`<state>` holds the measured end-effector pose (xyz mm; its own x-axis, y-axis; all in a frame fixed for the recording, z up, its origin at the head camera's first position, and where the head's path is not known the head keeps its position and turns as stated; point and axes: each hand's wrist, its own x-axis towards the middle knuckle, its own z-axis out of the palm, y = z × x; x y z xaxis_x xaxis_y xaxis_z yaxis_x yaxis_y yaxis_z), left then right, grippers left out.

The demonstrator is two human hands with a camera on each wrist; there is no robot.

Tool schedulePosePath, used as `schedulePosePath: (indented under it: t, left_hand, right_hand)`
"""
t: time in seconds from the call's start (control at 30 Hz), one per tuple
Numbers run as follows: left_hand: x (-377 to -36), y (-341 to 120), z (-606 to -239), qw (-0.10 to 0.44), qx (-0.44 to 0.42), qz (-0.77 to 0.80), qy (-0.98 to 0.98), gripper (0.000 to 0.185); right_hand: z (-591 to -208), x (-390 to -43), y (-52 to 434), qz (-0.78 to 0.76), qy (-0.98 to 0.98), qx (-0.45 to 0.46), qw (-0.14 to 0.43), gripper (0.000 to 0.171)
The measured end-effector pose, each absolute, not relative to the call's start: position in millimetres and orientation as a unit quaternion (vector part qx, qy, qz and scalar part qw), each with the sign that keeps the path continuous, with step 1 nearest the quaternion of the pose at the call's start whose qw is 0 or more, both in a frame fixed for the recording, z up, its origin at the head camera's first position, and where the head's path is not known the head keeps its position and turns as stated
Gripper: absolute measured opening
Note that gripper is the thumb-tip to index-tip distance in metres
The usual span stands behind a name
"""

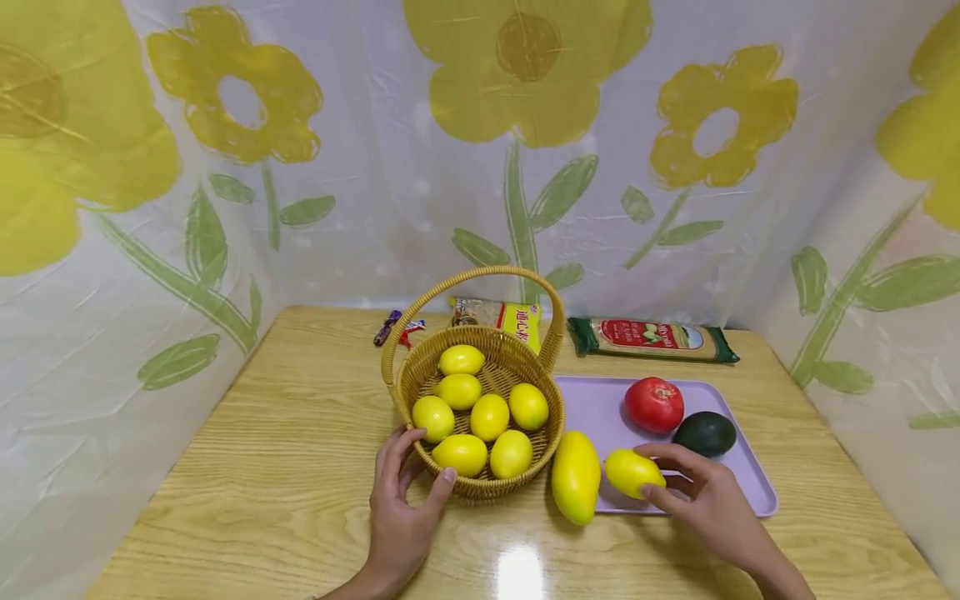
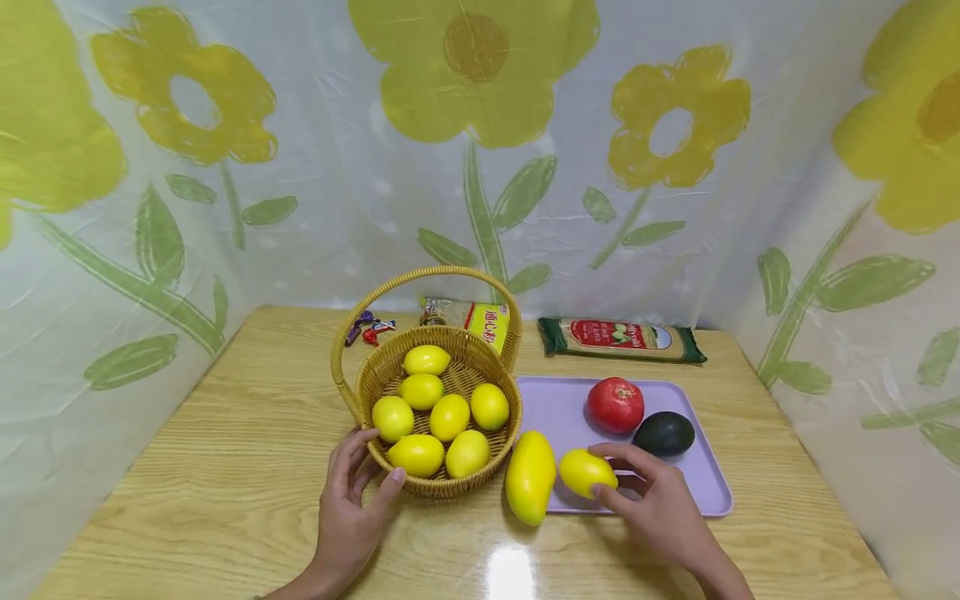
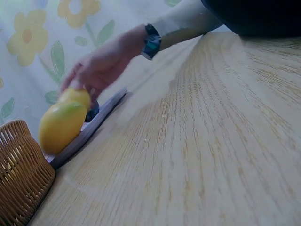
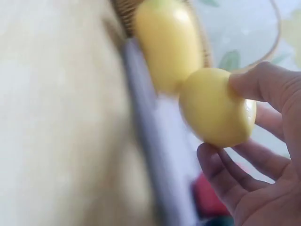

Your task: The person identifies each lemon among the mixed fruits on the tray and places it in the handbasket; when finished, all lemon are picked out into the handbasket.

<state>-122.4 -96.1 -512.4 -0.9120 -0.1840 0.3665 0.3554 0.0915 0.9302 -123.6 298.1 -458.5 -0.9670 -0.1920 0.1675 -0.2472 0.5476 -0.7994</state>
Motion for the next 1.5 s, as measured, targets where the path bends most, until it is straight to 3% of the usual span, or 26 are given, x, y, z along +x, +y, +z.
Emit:
schedulePosePath:
  t: [0.23,0.5,0.67,0.87,1.1,1.3,1.5]
  left_hand:
    - [-122,-96,-513,0.2,-0.057,-0.67,-0.713,0.058]
    - [-123,-96,-514,0.198,-0.063,-0.672,-0.711,0.059]
    - [-121,-94,-513,0.193,-0.066,-0.674,-0.71,0.059]
    - [-122,-95,-514,0.198,-0.073,-0.672,-0.71,0.059]
    - [-122,-96,-511,0.205,-0.056,-0.672,-0.71,0.06]
    - [-131,-116,-494,0.266,-0.042,-0.666,-0.695,0.046]
    - [-162,-172,-428,0.375,-0.085,-0.601,-0.701,0.04]
  right_hand:
    - [-412,-138,287,0.471,-0.85,0.228,0.065,0.044]
    - [-379,-170,229,0.361,-0.885,0.285,0.073,0.033]
    - [-378,-187,193,0.256,-0.922,0.285,0.059,0.033]
    - [-390,-199,170,0.186,-0.932,0.298,0.094,0.038]
    - [-401,-197,173,0.205,-0.926,0.301,0.097,0.022]
    - [-400,-187,205,0.244,-0.916,0.287,0.135,0.017]
    - [-369,-180,250,0.216,-0.905,0.277,0.239,0.025]
